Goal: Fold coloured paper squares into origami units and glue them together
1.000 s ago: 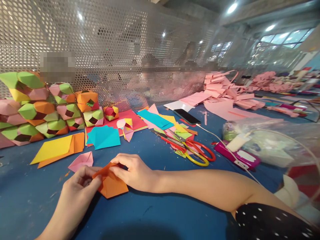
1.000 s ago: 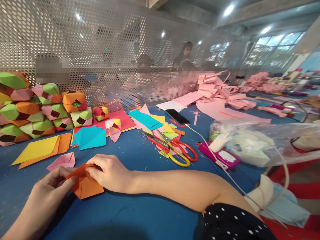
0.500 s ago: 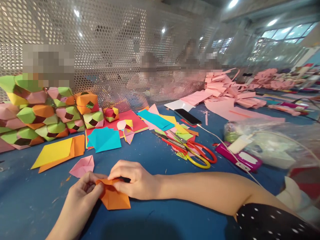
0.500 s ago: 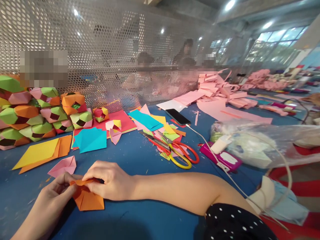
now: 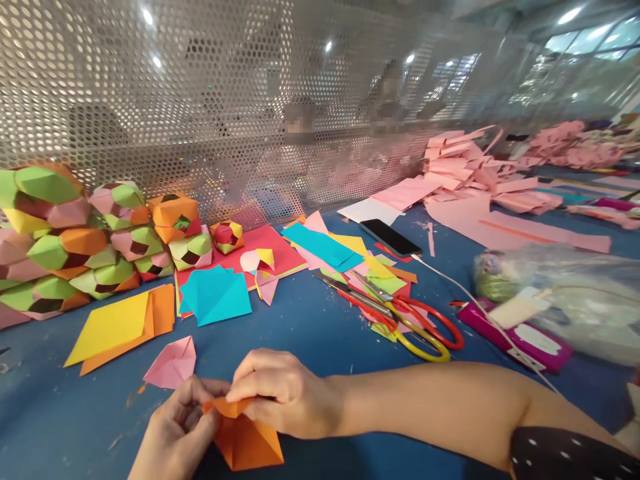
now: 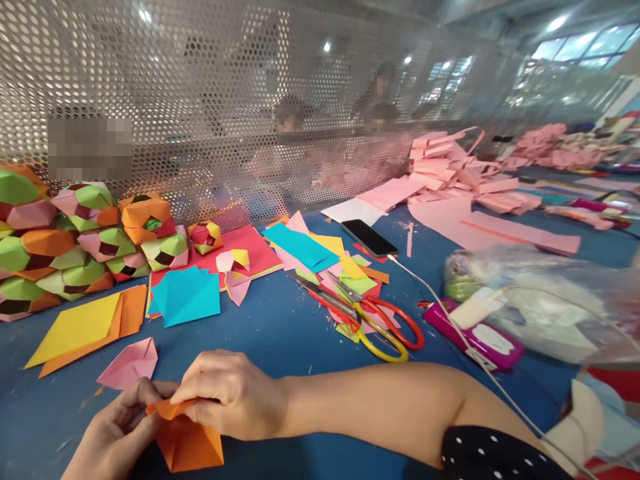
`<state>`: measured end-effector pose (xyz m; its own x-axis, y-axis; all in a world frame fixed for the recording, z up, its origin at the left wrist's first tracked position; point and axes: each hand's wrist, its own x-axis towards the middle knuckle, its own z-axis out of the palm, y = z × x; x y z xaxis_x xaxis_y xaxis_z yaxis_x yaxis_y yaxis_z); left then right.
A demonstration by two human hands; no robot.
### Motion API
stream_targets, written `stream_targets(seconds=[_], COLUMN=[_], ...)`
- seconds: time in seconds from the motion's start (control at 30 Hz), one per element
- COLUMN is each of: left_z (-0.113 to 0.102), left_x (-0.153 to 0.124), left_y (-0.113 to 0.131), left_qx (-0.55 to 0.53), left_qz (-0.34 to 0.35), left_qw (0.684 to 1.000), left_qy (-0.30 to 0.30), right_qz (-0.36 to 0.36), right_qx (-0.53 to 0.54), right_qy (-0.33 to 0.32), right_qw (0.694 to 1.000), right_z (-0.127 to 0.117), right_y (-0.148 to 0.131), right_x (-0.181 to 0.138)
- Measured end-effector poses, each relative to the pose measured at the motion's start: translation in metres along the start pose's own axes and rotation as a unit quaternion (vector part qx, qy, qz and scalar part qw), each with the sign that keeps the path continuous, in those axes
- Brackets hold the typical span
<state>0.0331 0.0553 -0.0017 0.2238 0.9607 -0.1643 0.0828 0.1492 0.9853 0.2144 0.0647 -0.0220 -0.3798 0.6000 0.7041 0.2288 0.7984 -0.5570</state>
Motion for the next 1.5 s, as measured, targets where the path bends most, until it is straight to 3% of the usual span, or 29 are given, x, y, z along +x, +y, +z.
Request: stream_targets(seconds=[0.27,0.37,0.53,0.73,0.9,1.03,1.23,1.5], left_z=[0.002,-0.005,-0.01,-0.006,-0.006,-0.004,-0.003,-0.003], left_x=[-0.002,0.003,0.006,0.0,-0.001,-0.002,-0.002,-0.001], left_y=[-0.002,-0.005,-0.005,-0.002,-0.001,0.001,-0.001,-0.002], left_qx=[-0.016,0.013,0.021,-0.005,0.001,0.01,0.035,0.045], left_qz=[0.012,0.025,0.033,0.019,0.02,0.02,0.027,0.014], left_qw=[1.0,0.999,0.997,0.996,0.996,0.996,0.996,0.995], left_qy=[0.009,-0.016,-0.062,-0.083,-0.082,-0.087,-0.079,-0.083], right_qz=[0.068,0.054,0.133,0.04,0.025,0.046,0.142,0.161], right_qx=[0.039,0.038,0.047,0.043,0.015,0.016,0.002,0.009], right_qy=[0.006,-0.005,0.03,-0.003,-0.035,-0.032,-0.056,-0.056], right_qw=[0.997,0.998,0.99,0.998,0.999,0.998,0.988,0.985], right_z=[0.0,0.001,0.004,-0.001,-0.01,-0.009,-0.005,-0.006], right_y=[-0.004,-0.007,-0.009,-0.009,-0.013,-0.012,-0.007,-0.007], right_x=[0.003,0.003,0.0,-0.003,-0.001,-0.002,-0.004,-0.003])
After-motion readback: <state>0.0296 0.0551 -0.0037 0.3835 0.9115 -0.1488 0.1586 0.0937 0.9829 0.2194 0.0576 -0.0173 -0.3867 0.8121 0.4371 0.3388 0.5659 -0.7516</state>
